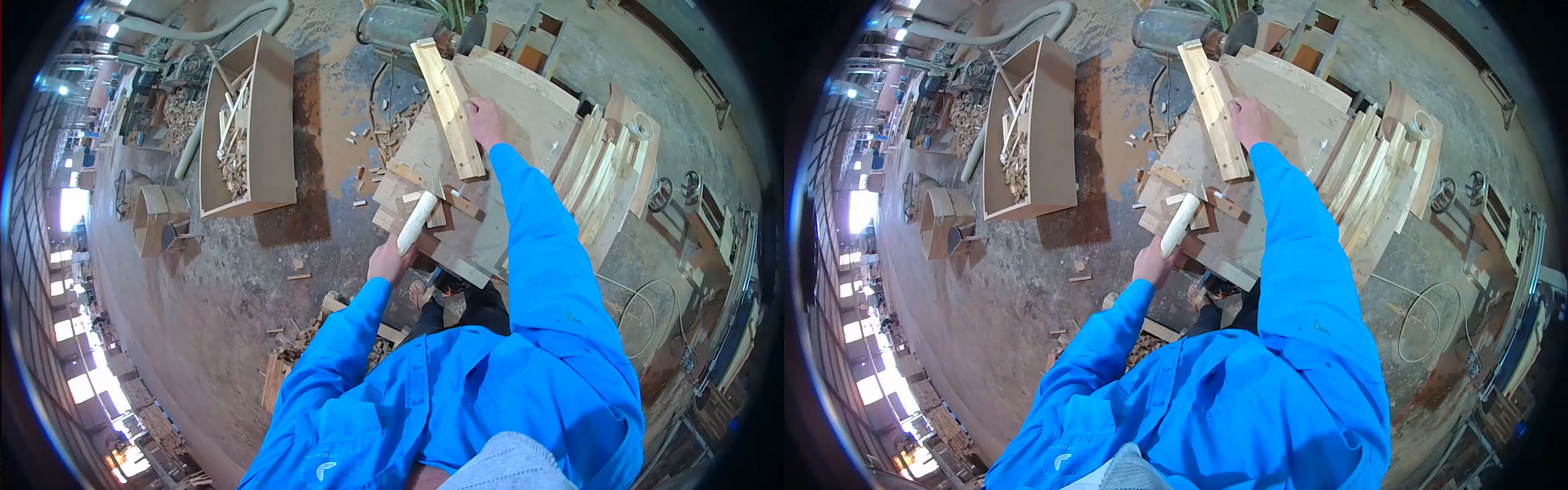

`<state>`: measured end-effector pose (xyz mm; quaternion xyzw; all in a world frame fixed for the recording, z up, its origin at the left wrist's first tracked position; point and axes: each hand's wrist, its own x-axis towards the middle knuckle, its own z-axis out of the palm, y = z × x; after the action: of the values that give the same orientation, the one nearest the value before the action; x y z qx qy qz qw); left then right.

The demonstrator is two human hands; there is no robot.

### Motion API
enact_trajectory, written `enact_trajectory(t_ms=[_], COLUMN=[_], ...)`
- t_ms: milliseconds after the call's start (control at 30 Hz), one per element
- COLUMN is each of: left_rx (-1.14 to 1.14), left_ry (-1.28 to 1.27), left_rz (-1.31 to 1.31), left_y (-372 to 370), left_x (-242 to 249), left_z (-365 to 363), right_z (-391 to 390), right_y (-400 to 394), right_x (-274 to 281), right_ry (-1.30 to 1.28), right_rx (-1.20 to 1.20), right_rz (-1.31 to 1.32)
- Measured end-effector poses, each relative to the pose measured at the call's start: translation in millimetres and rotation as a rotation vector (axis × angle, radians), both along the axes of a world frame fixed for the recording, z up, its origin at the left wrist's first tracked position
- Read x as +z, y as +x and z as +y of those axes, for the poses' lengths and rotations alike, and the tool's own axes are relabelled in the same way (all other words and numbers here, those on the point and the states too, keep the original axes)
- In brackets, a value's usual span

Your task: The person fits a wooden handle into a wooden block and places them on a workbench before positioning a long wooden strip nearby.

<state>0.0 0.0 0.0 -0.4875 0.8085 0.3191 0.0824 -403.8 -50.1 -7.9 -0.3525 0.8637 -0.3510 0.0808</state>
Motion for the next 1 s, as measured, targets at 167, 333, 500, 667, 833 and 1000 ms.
enact_trajectory(t_ms=[167, 333, 500, 667, 833, 1000], left_rx=[-0.019, 0.022, 0.037, 0.016, 0.021, 0.017], left_ry=[0.011, 0.011, 0.020, 0.011, -0.001, -0.008], left_rz=[0.044, 0.048, 0.010, 0.026, 0.031, 0.009], left_y=[-13, -19, -19, -20, -21, -12], left_x=[-1, 0, -1, 2, -4, -14], left_z=[-6, -7, -7, -6, -5, 1], right_z=[-33, -53, -56, -54, -53, -46], right_y=[-25, -41, -42, -38, -40, -29], right_x=[8, 6, 0, 0, -8, -16], right_ry=[-0.044, -0.076, -0.083, -0.067, -0.082, -0.109], right_rx=[-0.017, -0.007, -0.022, -0.033, -0.032, -0.053], right_rz=[0.000, 0.025, -0.012, -0.028, 0.002, -0.004])
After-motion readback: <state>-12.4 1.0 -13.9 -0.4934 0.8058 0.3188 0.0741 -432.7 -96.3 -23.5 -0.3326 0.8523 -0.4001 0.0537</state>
